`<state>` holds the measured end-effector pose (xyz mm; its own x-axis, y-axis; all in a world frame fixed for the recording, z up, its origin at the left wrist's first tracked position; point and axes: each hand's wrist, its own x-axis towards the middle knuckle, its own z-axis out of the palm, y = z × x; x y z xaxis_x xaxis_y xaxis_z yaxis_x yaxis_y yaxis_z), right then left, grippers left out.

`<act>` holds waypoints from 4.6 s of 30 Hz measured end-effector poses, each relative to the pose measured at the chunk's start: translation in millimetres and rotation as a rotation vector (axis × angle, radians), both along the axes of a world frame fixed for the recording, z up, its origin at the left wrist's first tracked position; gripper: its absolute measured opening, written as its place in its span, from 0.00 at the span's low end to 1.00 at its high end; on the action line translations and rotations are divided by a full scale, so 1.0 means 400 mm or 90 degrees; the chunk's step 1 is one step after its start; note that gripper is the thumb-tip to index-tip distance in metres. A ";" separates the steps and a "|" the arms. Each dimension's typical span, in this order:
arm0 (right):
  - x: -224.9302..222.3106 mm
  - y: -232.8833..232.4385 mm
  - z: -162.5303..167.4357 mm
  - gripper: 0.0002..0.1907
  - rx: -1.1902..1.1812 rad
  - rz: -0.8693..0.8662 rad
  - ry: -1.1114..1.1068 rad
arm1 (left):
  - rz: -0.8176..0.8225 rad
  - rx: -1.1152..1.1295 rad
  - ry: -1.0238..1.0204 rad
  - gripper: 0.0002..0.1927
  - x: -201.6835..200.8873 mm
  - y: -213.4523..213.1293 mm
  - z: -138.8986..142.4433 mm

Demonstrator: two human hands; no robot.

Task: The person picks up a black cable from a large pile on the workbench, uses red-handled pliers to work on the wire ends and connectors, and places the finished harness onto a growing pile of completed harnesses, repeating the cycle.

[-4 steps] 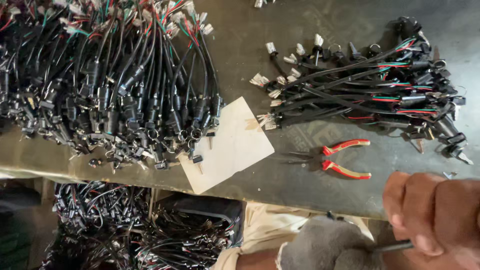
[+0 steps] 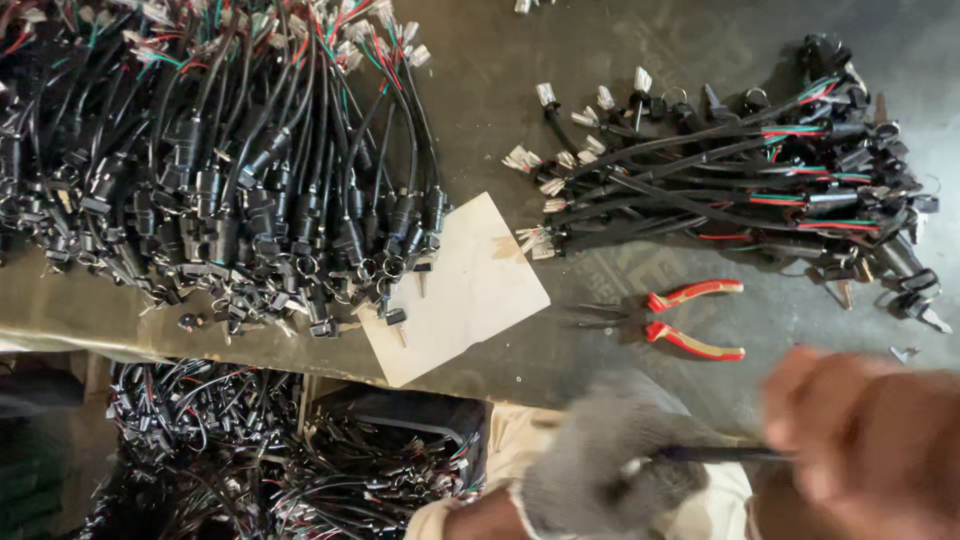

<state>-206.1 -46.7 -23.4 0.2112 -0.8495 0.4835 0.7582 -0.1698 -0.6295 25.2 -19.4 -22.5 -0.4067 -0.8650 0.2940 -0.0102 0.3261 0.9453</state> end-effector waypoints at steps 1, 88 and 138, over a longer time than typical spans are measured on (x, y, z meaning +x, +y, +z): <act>0.008 -0.007 0.001 0.12 0.004 -0.008 -0.044 | -0.005 -0.085 -0.060 0.12 0.032 -0.022 -0.021; 0.230 0.108 -0.323 0.24 0.325 -0.198 0.502 | 0.059 0.230 0.133 0.22 0.071 -0.042 -0.178; 0.151 -0.023 -0.139 0.20 -0.137 -0.279 1.048 | 0.218 0.036 -0.244 0.38 0.056 0.036 -0.091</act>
